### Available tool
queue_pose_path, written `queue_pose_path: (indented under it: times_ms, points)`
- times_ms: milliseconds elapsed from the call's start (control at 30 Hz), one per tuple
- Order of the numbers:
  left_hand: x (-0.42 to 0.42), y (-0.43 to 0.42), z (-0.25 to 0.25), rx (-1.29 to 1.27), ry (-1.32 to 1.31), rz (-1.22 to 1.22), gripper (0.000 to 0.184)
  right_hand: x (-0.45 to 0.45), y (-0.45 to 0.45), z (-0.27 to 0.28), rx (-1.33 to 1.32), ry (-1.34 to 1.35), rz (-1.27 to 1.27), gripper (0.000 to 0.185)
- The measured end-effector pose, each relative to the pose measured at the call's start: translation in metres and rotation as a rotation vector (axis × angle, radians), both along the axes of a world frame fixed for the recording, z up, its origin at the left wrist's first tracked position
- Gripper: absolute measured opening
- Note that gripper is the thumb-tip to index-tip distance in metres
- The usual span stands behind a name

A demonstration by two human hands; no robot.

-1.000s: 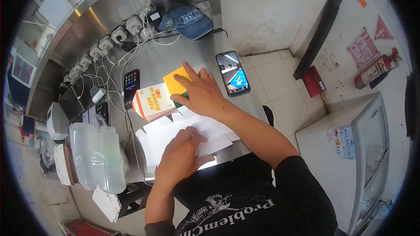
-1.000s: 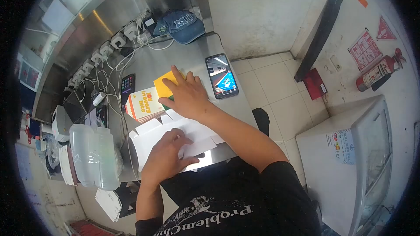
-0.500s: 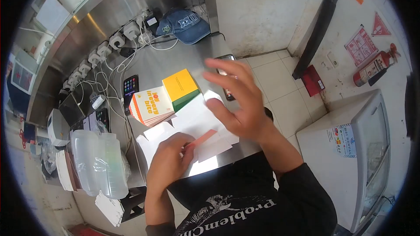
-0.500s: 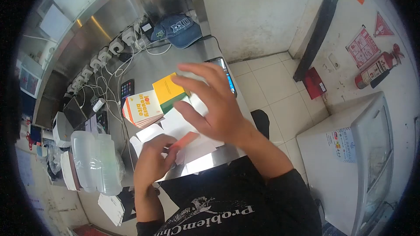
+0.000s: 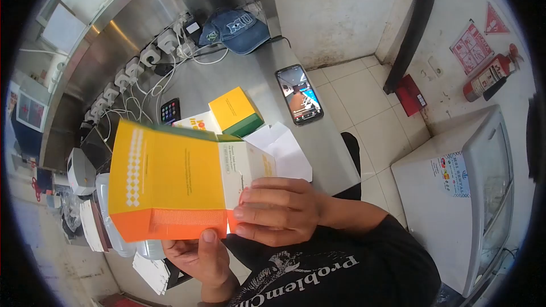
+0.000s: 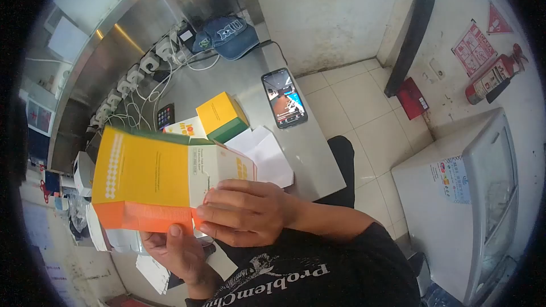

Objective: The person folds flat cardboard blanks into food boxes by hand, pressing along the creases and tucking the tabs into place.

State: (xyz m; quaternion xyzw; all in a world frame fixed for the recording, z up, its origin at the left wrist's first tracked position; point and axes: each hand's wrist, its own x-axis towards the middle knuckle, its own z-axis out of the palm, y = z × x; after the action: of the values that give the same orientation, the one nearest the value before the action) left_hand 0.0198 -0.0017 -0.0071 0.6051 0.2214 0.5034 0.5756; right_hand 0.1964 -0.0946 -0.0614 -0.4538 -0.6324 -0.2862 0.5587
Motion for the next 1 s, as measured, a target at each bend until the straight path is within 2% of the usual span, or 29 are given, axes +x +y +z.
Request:
queue_pose_path:
  times_ms: [167,233,367,400,500,567,600,633,700,800,1000]
  points:
    - [0.003,-0.005,-0.004,0.033,0.026,-0.009,0.056,-0.005,0.004,-0.007,-0.056,-0.062,-0.008,0.031]
    - [0.003,-0.007,-0.012,0.057,0.059,0.002,0.057,-0.006,0.006,0.000,-0.056,0.108,0.066,0.034]
    - [0.006,-0.014,-0.007,0.072,0.106,0.027,0.062,-0.013,0.011,0.006,0.047,0.287,0.200,0.039]
    - [0.005,-0.014,-0.007,0.071,0.105,0.029,0.062,-0.010,0.006,0.012,-0.018,0.232,0.162,0.037]
    - [0.002,-0.014,-0.007,0.153,0.087,-0.004,0.064,-0.009,0.002,0.019,-0.070,0.199,0.131,0.035]
    - [0.003,-0.013,-0.008,0.234,-0.096,-0.061,0.058,-0.010,0.001,0.023,-0.057,0.223,0.137,0.035]
    - [-0.001,-0.012,-0.011,0.234,-0.097,-0.060,0.058,-0.010,-0.002,0.025,-0.079,0.275,0.193,0.035]
    - [-0.008,-0.011,-0.015,0.327,0.095,-0.022,0.059,-0.011,-0.003,0.026,-0.100,0.328,0.249,0.034]
    - [-0.010,-0.011,-0.016,0.421,0.288,0.015,0.059,-0.016,-0.002,0.025,-0.096,0.372,0.270,0.032]
    - [-0.001,-0.010,-0.017,0.410,0.309,-0.050,0.045,-0.021,0.004,0.023,-0.087,0.436,0.291,0.029]
    - [0.000,-0.005,-0.027,0.497,0.323,0.028,0.035,-0.024,0.007,0.017,-0.075,0.446,0.325,0.031]
